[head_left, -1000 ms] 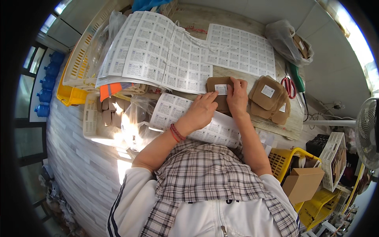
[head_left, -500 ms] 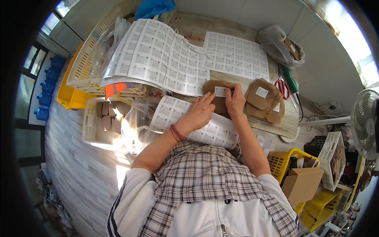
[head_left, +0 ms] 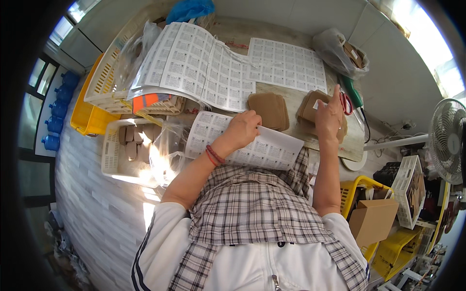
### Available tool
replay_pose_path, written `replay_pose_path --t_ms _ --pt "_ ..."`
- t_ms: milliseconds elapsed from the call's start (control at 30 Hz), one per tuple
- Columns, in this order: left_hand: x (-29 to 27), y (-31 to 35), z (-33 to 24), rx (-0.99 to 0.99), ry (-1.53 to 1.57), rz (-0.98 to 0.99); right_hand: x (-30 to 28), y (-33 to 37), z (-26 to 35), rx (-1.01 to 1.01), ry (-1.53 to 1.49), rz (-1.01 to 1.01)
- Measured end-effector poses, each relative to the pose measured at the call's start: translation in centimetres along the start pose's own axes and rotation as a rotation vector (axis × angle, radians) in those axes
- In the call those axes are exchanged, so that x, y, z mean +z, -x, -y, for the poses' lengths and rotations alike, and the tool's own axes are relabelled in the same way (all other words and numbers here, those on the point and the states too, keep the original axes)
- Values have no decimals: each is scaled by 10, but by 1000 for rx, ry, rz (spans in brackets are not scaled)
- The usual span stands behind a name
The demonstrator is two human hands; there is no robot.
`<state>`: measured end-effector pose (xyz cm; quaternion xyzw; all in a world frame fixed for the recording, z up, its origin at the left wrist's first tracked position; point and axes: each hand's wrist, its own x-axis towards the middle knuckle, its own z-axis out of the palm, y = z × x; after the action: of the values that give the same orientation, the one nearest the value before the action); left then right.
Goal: The person repeatedly peels small white labels from a sheet and affixes them to small brown paper packages on a table. The person handles the label sheet and packages by hand, placing each labeled package into a growing stack.
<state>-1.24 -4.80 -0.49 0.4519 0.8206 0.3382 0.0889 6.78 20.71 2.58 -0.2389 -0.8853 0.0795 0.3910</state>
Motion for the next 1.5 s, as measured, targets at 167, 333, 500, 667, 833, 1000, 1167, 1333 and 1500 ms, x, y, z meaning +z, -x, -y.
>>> replay_pose_path --t_ms 167,333,500,667,833,1000,1167,1333,1500 --pt "-2 7 -5 -5 68 -97 -10 82 73 -158 -585 469" --pt "-29 27 -2 -58 114 -90 11 100 70 -115 -600 480" --pt "-47 38 10 -273 71 -7 11 102 77 -130 -629 432" --pt "-41 37 16 -350 152 -27 16 107 85 -253 -622 231" --pt "-40 32 25 -397 200 34 22 116 88 -240 -753 231" --pt "-30 26 52 -417 399 106 22 120 79 41 -1234 362" --pt "-16 29 34 -111 -41 -24 36 75 37 495 -1401 459" --pt "4 13 25 114 32 -10 82 28 20 491 -1117 650" --pt "16 8 33 123 38 -33 108 33 32 341 -826 709"
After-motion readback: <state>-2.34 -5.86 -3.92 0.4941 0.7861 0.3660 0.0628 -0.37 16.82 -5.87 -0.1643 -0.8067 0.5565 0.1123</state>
